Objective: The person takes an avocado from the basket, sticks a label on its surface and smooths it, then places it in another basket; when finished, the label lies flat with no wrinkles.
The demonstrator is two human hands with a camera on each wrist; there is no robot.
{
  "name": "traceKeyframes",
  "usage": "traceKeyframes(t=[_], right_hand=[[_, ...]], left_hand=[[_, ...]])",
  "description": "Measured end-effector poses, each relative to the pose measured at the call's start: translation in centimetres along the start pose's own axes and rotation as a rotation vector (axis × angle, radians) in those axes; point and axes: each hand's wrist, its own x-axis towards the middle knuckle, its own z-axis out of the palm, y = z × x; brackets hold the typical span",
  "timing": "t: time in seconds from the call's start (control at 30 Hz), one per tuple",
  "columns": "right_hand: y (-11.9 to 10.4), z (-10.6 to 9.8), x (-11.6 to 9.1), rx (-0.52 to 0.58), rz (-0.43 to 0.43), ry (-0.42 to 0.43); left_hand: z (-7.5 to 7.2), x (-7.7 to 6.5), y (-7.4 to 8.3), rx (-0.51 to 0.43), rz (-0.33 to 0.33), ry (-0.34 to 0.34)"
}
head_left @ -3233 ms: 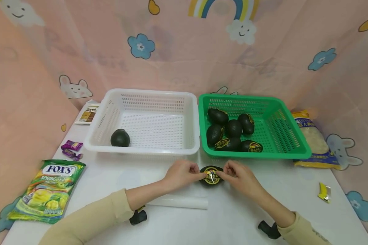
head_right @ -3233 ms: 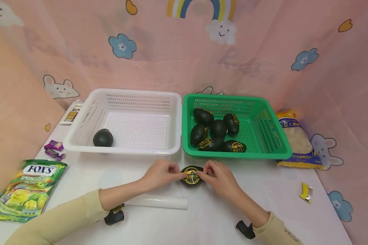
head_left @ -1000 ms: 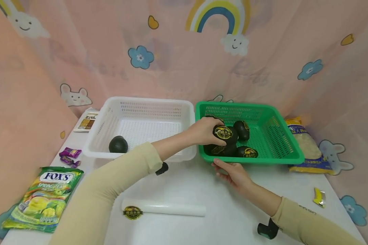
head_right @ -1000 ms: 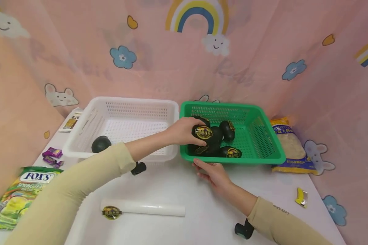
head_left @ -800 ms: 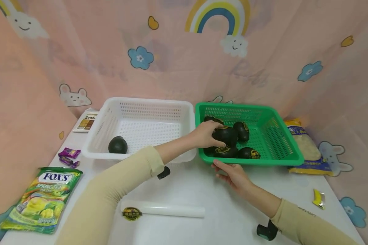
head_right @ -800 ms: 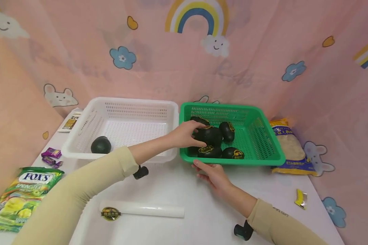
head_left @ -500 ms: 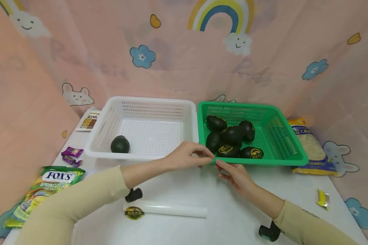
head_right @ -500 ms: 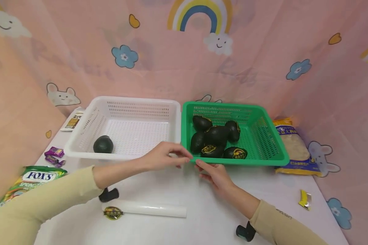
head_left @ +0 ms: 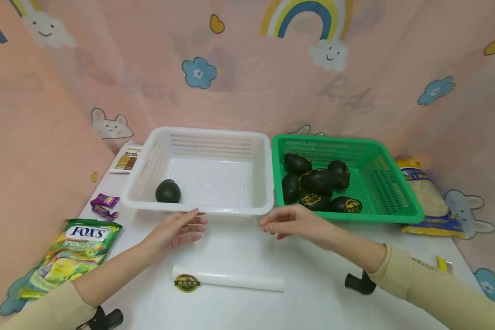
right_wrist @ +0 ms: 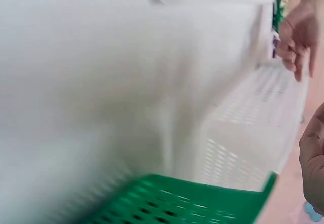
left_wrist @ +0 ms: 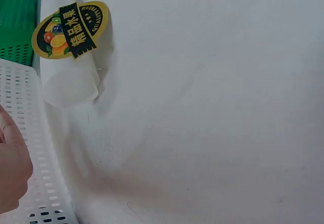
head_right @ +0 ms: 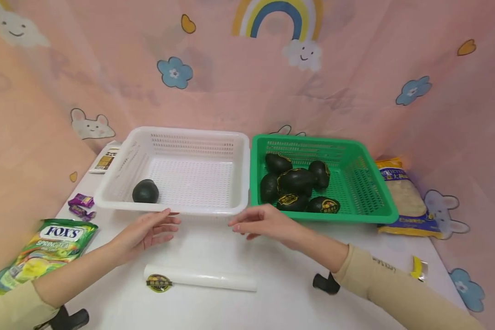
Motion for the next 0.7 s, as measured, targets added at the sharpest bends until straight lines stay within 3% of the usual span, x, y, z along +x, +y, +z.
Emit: traceKeyframes(t=[0.1,0.2,0.37,0.5,0.7], right_hand=[[-4.6,-0.3,3.2,-0.157,-0.090,-0.099],[-8.7,-0.6,7.4,-0.280,-0.136,-0.199],[-13.0,-0.3,15.1,-0.424,-0.144,-0.352],[-13.8,1.4,20.2,-0.502,-0.090,-0.400],[-11.8,4.9,25.4,-0.611,-0.013,-0.447]], left_hand=[[-0.9,-0.1,0.2,-0.030,0.018,0.035],[-1.1,-0.2,0.3,-0.010,0.027,0.020],[-1.3,-0.1,0.6,0.018,0.022,0.001],[-1.3,-0.3,0.7,0.015,0.010,-0.003],[-1.4,-0.3,0.6,0.014,-0.004,0.006]])
